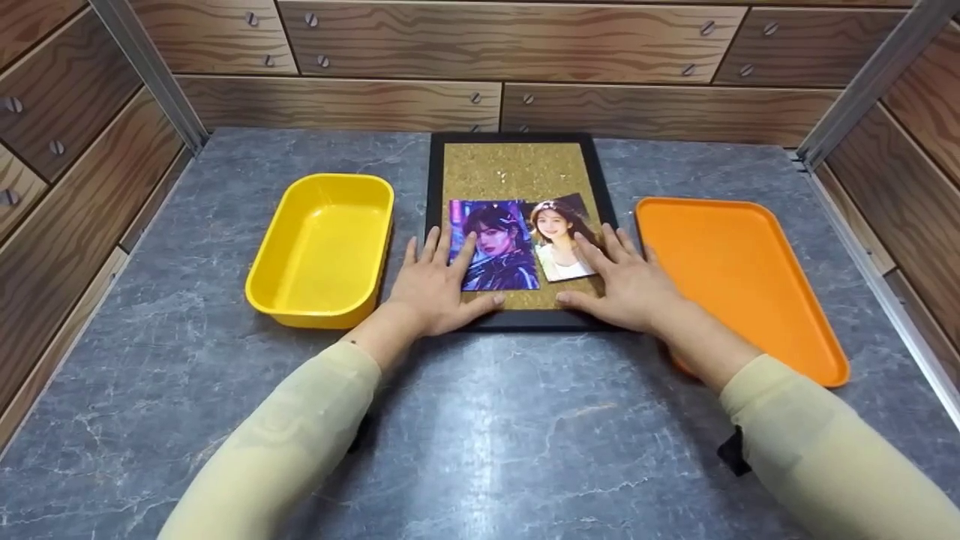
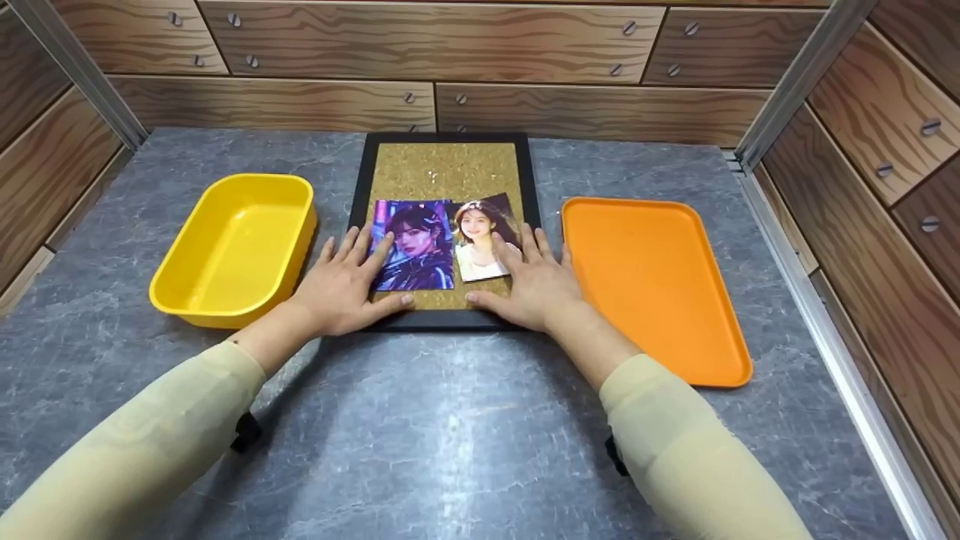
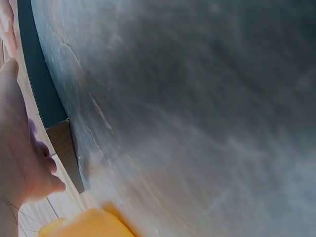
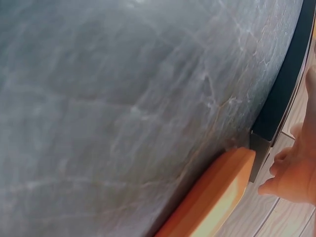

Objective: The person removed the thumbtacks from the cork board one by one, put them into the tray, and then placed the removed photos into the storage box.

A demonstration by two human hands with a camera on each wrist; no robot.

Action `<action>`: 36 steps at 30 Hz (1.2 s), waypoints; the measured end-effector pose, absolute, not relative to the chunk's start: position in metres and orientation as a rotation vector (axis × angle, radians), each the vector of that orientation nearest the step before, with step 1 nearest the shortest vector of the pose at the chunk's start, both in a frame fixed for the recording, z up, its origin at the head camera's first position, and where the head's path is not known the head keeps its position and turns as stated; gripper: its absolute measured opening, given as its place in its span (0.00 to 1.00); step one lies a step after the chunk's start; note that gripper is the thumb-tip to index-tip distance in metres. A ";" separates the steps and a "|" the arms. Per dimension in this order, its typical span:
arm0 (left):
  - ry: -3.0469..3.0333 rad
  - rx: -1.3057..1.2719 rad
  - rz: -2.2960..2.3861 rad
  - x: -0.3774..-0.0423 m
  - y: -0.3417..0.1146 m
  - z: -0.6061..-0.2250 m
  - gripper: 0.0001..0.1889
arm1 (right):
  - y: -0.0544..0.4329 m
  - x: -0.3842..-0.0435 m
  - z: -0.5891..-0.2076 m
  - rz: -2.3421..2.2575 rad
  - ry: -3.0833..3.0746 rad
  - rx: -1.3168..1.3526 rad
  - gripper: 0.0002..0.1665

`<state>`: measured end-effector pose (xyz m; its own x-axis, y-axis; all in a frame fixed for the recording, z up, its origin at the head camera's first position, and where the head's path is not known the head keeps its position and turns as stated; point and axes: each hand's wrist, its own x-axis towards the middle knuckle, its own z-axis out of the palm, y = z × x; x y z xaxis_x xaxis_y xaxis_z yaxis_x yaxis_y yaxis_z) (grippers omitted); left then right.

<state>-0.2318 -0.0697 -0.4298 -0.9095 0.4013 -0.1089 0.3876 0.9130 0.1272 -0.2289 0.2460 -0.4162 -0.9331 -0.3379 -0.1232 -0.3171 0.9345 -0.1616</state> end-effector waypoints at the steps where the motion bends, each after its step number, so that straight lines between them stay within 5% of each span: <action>1: 2.942 0.613 0.148 -0.231 -0.070 -0.430 0.59 | 0.247 -0.228 -0.416 -0.209 2.942 -0.506 0.66; 36: 2.930 0.643 0.125 -0.226 -0.072 -0.432 0.58 | 0.254 -0.220 -0.419 -0.313 2.911 -0.485 0.67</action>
